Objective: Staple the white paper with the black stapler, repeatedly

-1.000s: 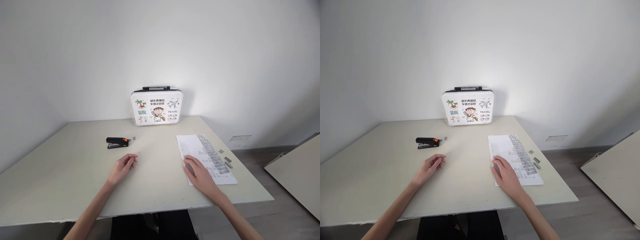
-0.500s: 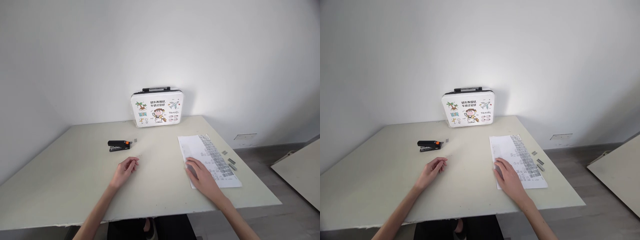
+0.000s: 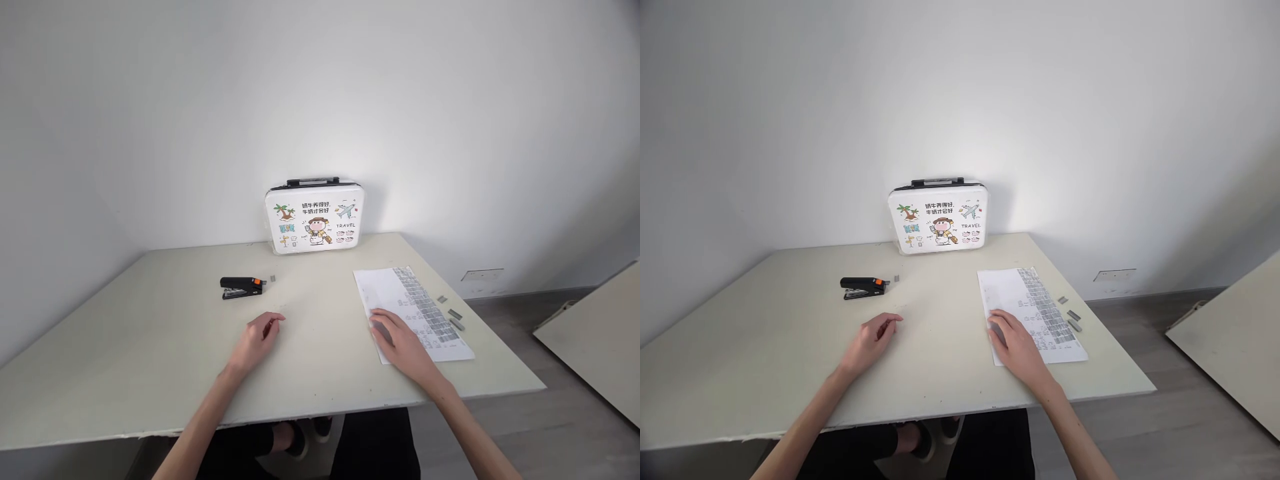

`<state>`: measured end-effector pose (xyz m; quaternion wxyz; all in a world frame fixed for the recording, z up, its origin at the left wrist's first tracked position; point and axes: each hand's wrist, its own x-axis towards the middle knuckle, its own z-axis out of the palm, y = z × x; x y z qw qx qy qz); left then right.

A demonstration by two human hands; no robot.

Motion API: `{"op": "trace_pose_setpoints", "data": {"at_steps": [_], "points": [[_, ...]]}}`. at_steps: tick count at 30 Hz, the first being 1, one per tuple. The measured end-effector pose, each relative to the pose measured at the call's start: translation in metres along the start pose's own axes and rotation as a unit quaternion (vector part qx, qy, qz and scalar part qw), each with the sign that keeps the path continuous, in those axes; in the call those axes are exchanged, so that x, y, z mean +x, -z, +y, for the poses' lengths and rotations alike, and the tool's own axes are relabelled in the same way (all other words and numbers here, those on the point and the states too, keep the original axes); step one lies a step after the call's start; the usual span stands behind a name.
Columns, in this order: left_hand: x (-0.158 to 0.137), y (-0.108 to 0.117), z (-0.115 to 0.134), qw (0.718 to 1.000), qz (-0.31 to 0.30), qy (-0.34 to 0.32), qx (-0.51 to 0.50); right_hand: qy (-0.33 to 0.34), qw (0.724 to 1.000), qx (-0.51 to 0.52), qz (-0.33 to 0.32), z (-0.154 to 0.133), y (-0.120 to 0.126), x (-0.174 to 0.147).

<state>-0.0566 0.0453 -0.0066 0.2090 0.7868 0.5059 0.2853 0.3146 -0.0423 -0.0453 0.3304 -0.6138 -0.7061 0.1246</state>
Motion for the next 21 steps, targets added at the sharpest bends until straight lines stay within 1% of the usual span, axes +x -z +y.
{"op": "trace_pose_setpoints", "data": {"at_steps": [4,7,13,21], "points": [[-0.009,-0.006,0.007,0.997,0.010,-0.011,0.075,0.002,1.000,0.007,0.007,0.000,0.001,0.000],[-0.016,-0.009,0.011,0.993,0.021,-0.005,0.112,-0.013,1.000,0.015,0.017,0.000,0.002,-0.001],[-0.028,-0.013,0.015,0.979,0.017,-0.004,0.203,-0.036,0.998,0.015,0.045,0.007,0.000,-0.003],[-0.031,-0.010,0.017,0.982,0.015,0.003,0.187,-0.048,0.993,-0.038,0.101,0.014,-0.004,-0.003]]}}
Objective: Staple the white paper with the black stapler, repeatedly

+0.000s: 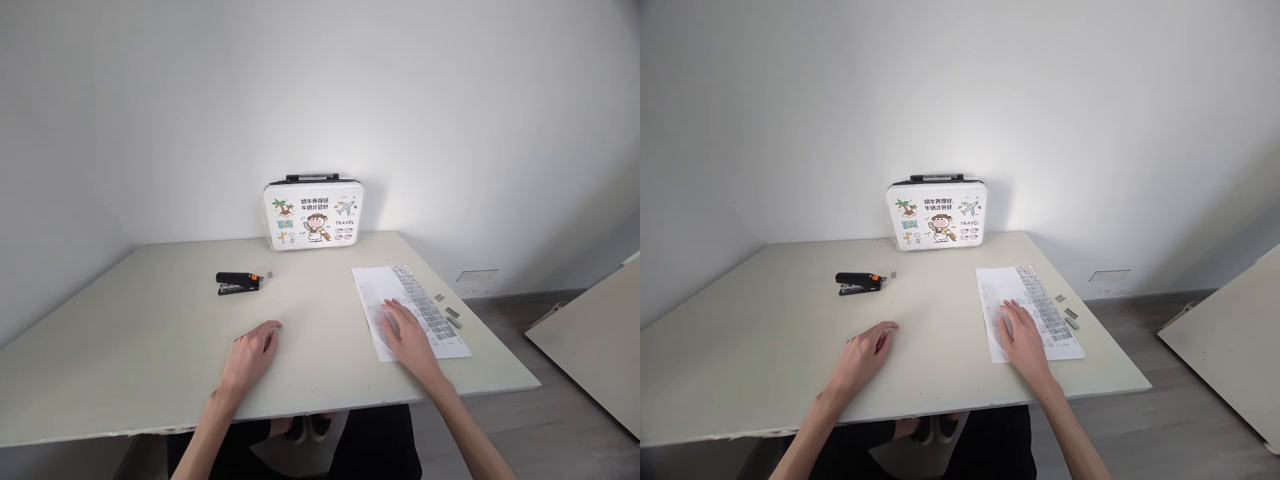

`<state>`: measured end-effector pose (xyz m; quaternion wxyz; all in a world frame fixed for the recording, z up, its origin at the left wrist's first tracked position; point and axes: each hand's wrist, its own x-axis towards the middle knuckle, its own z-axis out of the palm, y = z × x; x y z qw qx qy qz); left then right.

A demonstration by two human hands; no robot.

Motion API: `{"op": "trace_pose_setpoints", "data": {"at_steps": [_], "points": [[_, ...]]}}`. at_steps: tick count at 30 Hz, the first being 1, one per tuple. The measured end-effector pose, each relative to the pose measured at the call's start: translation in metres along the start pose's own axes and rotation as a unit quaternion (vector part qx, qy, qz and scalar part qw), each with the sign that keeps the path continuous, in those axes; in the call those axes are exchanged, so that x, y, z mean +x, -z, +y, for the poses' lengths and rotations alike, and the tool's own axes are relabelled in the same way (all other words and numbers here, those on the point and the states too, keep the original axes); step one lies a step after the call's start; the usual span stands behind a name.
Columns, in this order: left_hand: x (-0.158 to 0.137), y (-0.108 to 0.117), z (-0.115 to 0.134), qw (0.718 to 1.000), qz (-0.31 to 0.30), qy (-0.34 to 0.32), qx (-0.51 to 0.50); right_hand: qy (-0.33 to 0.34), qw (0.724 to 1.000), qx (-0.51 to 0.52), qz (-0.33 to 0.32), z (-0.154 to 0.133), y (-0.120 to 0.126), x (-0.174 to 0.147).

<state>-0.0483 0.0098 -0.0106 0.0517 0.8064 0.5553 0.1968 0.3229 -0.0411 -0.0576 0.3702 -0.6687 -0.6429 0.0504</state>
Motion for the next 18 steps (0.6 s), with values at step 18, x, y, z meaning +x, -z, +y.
{"op": "trace_pose_setpoints", "data": {"at_steps": [18], "points": [[-0.001,-0.003,0.000,1.000,0.021,-0.008,-0.011,0.035,0.996,-0.081,-0.022,-0.018,-0.035,-0.019]]}}
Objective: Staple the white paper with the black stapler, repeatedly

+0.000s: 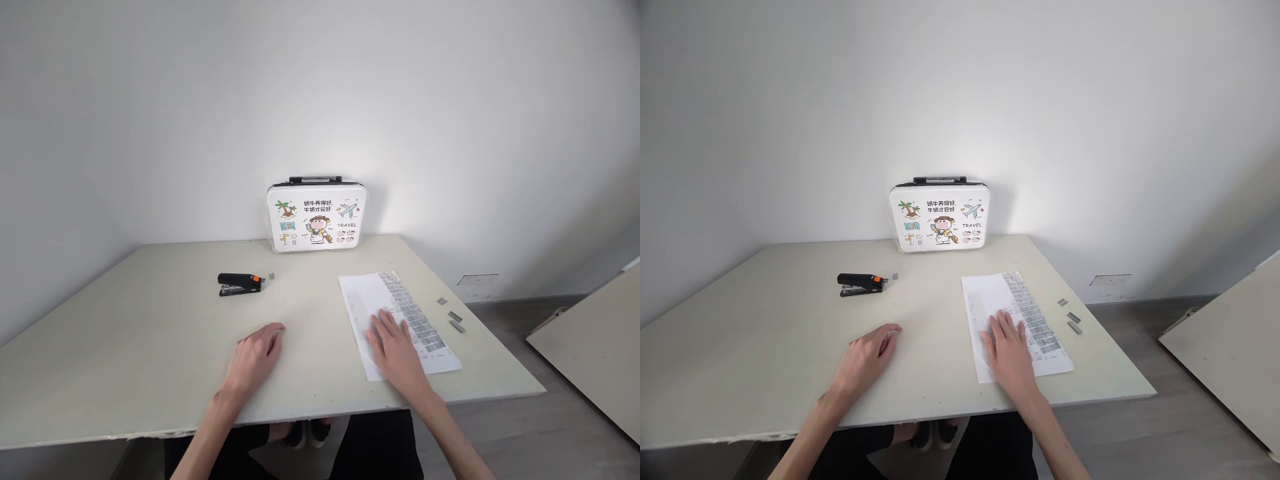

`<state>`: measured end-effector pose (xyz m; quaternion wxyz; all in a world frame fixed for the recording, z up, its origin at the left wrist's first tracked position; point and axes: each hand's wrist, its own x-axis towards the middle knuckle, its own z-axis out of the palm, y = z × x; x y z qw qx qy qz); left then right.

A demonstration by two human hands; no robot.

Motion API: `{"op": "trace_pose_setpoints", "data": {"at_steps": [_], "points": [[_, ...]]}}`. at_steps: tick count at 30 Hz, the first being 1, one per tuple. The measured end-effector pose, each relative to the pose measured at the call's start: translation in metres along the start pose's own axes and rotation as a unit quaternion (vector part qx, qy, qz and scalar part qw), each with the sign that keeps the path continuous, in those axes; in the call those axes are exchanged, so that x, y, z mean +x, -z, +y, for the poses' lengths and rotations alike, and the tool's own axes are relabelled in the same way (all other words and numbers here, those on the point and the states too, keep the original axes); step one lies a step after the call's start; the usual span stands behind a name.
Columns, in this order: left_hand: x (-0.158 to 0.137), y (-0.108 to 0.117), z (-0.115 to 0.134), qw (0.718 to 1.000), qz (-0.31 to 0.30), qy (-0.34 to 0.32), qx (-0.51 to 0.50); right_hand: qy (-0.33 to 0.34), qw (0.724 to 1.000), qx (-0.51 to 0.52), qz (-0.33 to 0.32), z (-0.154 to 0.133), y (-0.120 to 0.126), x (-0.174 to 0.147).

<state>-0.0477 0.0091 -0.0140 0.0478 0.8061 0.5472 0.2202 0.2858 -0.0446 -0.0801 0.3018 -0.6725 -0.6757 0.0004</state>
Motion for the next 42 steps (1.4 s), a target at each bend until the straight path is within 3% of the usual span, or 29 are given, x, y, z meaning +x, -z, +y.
{"op": "trace_pose_setpoints", "data": {"at_steps": [10,16,21,23,25,29,34,37,40,42], "points": [[-0.001,-0.003,-0.003,0.999,0.018,-0.028,-0.005,0.038,0.991,0.127,0.010,-0.107,-0.037,-0.021],[0.003,-0.002,-0.004,0.991,0.024,-0.118,-0.051,0.012,0.982,0.169,-0.080,-0.161,-0.043,-0.024],[0.003,-0.003,-0.020,0.989,-0.059,-0.134,-0.027,0.038,0.943,0.279,-0.180,-0.192,-0.028,-0.028],[0.002,0.002,-0.032,0.986,-0.083,-0.143,-0.012,0.047,0.916,0.339,-0.208,-0.187,-0.012,-0.027],[-0.001,0.013,-0.047,0.986,-0.091,-0.138,0.004,0.039,0.908,0.364,-0.202,-0.167,0.005,-0.024],[-0.010,0.046,-0.085,0.984,-0.116,-0.124,0.046,-0.004,0.922,0.356,-0.153,-0.093,0.034,-0.019],[-0.020,0.076,-0.124,0.984,-0.121,-0.119,0.054,-0.137,0.924,0.344,-0.097,-0.006,0.054,-0.018],[-0.021,0.080,-0.133,0.989,-0.112,-0.098,0.027,-0.192,0.908,0.361,-0.087,0.012,0.060,-0.019],[-0.021,0.081,-0.138,0.995,-0.076,-0.051,-0.024,-0.187,0.907,0.370,-0.076,0.009,0.061,-0.020],[-0.020,0.082,-0.143,0.998,-0.034,0.016,-0.059,-0.175,0.913,0.361,-0.076,0.004,0.060,-0.020]]}}
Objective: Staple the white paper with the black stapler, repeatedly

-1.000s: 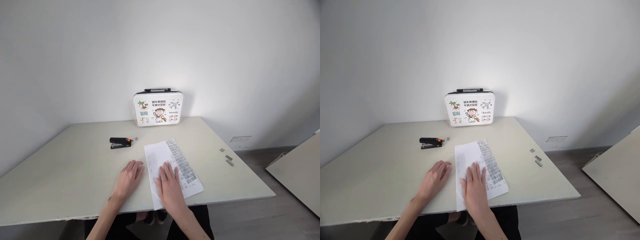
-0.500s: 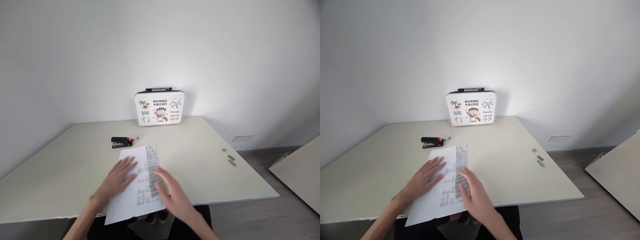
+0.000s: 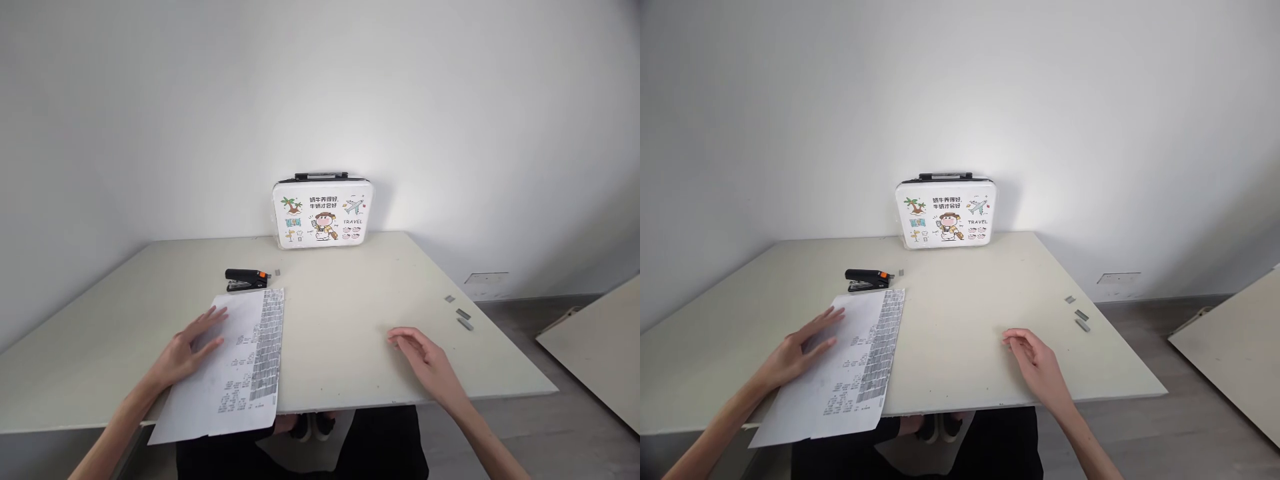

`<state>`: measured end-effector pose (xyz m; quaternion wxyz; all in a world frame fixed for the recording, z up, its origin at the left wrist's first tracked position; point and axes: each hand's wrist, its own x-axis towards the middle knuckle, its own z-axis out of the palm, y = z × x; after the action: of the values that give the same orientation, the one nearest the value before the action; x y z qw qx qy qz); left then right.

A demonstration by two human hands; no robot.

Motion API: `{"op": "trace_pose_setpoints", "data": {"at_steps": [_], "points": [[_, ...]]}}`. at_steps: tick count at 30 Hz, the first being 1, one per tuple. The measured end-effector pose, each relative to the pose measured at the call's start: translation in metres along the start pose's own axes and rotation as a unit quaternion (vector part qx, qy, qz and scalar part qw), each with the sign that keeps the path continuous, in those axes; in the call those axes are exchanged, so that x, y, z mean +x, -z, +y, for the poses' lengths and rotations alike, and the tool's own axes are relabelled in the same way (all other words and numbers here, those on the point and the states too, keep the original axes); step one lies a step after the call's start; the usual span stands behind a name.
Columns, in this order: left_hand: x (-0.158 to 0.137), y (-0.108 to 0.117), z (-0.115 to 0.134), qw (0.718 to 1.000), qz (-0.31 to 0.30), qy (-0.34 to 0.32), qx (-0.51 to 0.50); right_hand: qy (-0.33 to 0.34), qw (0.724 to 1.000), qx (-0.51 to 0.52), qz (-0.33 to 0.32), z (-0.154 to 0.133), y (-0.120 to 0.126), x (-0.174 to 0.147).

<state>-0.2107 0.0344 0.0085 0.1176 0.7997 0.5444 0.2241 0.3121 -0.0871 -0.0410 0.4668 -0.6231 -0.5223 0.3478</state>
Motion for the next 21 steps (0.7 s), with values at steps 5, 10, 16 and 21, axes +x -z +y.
{"op": "trace_pose_setpoints", "data": {"at_steps": [5,10,16,21], "points": [[0.0009,0.0091,-0.0084,0.978,0.107,0.164,-0.074,0.022,0.998,-0.058,-0.017,-0.0033,-0.0036,-0.0035],[-0.0022,0.0094,-0.0043,0.954,0.172,0.216,-0.114,0.011,0.998,-0.060,0.005,-0.0027,-0.0017,-0.0046],[-0.0031,0.0043,-0.0028,0.970,0.115,0.203,-0.072,-0.004,0.999,-0.031,0.018,0.0012,-0.0018,-0.0053],[-0.0029,0.0032,-0.0049,0.970,0.112,0.209,-0.058,-0.005,0.999,-0.039,0.012,0.0014,-0.0017,-0.0058]]}}
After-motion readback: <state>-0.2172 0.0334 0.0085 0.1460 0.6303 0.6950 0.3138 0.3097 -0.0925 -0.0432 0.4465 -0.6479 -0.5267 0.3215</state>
